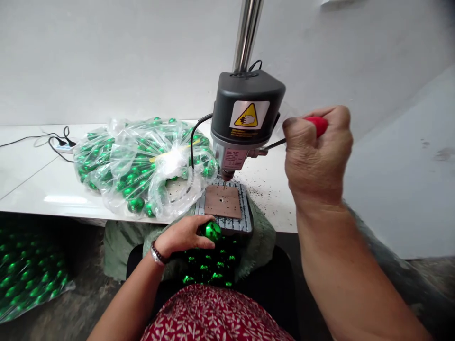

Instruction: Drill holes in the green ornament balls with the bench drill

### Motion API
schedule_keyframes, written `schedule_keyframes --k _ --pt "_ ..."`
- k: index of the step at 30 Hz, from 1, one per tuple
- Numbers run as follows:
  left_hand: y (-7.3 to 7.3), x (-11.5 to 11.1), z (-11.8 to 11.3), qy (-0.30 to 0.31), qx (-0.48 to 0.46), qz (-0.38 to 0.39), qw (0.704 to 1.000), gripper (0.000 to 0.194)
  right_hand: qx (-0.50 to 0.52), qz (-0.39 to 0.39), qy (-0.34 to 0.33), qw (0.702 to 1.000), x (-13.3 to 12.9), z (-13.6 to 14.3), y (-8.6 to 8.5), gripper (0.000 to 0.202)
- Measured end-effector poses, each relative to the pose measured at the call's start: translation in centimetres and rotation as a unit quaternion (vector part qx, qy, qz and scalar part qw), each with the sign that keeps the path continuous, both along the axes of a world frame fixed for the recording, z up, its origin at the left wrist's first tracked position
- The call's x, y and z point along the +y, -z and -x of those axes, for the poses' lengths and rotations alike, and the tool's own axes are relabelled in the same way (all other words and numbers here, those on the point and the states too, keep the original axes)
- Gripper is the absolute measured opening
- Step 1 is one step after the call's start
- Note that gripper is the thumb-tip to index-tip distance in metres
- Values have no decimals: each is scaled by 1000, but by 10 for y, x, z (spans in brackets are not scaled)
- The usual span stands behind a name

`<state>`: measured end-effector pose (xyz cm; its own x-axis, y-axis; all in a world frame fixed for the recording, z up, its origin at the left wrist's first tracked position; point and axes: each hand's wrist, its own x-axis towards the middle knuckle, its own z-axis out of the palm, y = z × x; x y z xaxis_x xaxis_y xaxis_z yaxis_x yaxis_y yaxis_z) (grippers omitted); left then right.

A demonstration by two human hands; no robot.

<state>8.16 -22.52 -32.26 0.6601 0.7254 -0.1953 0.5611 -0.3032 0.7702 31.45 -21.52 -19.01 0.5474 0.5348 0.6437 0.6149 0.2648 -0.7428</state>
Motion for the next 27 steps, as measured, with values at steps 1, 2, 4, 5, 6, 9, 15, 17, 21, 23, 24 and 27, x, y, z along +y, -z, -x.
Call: schedule_keyframes --k 1,2,4,5,6,9,15,17,21,23,24,27 --pt "-2 -3 4 0 14 4 1000 74 1 -2 2 1000 0 1 0 16" --pt "-4 -4 8 -4 21 2 1000 74 2 -2 4 1000 -1 1 0 16" --pt "-12 -1 14 -28 10 -27 999 61 6 0 7 1000 -1 1 0 16" --pt "-16 4 16 -49 -2 -56 997 50 7 -1 6 1000 -1 1 -1 16" --pt "-20 11 19 -79 -11 -92 993 41 7 -6 5 1000 -1 1 -1 16" --pt "-25 50 24 -197 55 -203 958 38 10 -22 4 1000 -1 0 0 16" --pt "-4 130 14 -220 270 -244 905 61 13 -25 7 1000 0 -1 1 20" --pt "3 144 11 -245 296 -244 890 63 11 -30 6 999 0 -2 2 22" --pt "12 161 13 -273 306 -223 884 52 8 -44 5 999 -1 -2 3 22" --pt "16 163 15 -262 297 -207 895 46 10 -41 0 999 -1 -2 3 22" --pt "17 163 15 -253 294 -201 900 44 12 -38 -2 999 -1 -2 3 22" --pt "18 154 16 -247 283 -194 906 44 14 -40 -2 999 -1 -1 3 20"
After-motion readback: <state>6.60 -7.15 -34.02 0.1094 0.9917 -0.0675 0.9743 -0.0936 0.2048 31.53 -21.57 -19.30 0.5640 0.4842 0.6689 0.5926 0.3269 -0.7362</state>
